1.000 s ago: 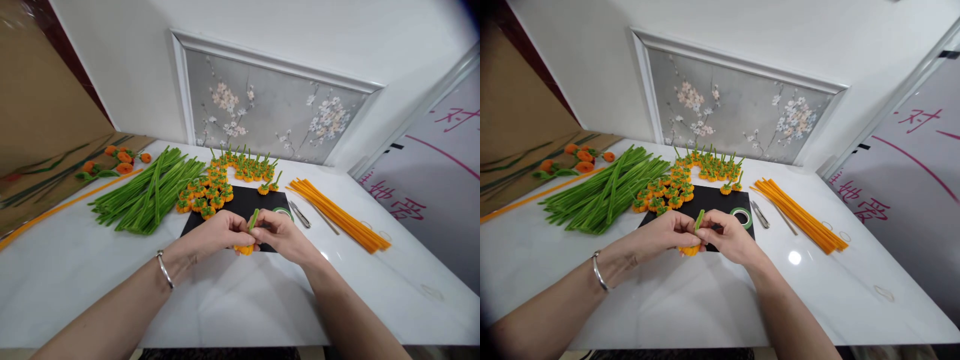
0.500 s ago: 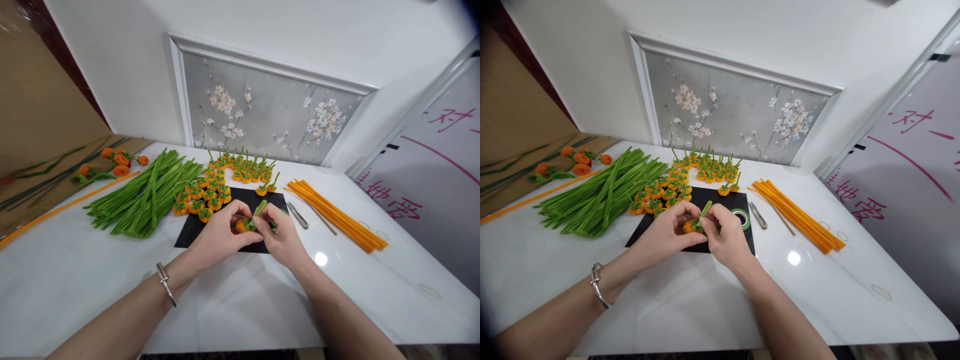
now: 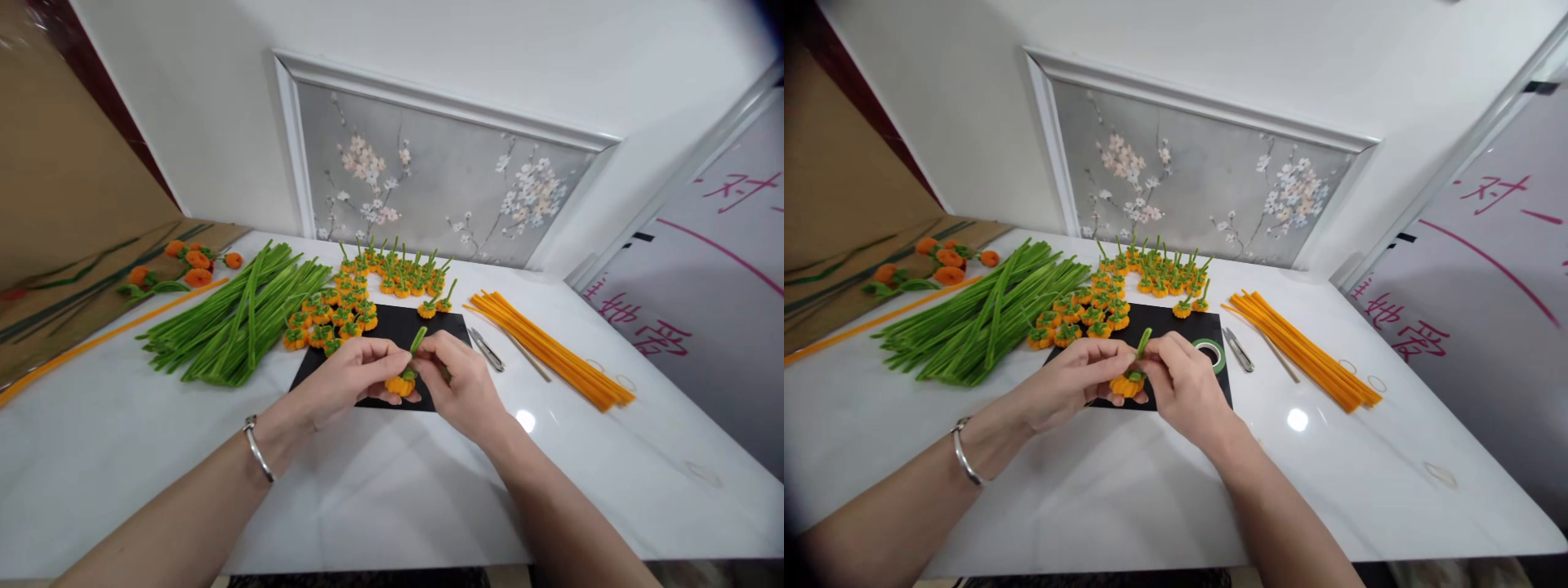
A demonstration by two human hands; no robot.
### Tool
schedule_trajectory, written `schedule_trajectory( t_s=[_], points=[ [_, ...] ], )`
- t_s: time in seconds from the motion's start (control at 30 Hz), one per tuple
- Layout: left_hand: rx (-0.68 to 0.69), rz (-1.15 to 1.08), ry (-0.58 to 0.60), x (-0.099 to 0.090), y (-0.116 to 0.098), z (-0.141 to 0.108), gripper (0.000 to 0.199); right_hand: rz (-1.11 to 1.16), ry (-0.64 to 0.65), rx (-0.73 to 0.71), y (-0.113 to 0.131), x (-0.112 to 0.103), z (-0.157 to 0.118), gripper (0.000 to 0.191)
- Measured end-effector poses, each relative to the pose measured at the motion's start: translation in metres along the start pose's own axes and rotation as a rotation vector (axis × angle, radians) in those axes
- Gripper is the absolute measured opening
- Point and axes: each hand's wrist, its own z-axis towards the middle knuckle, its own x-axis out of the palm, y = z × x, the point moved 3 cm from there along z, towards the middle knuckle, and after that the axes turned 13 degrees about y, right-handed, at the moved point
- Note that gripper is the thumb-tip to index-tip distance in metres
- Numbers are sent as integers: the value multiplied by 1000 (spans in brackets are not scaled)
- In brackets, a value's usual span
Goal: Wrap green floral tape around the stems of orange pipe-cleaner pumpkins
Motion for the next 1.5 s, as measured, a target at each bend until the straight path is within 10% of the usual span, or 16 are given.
schedule_trajectory(
  t_s=[0.43, 0.9, 1.5],
  points=[
    [40, 328, -17, -10, 1, 4, 16, 278, 216, 177, -9, 2, -1, 9],
    [191, 702, -141, -9, -4, 6, 17, 76, 248, 132, -14, -6, -2, 11],
    [18, 502, -78, -4, 0, 8, 20, -24, 287, 169, -13, -13, -3, 14]
  ],
)
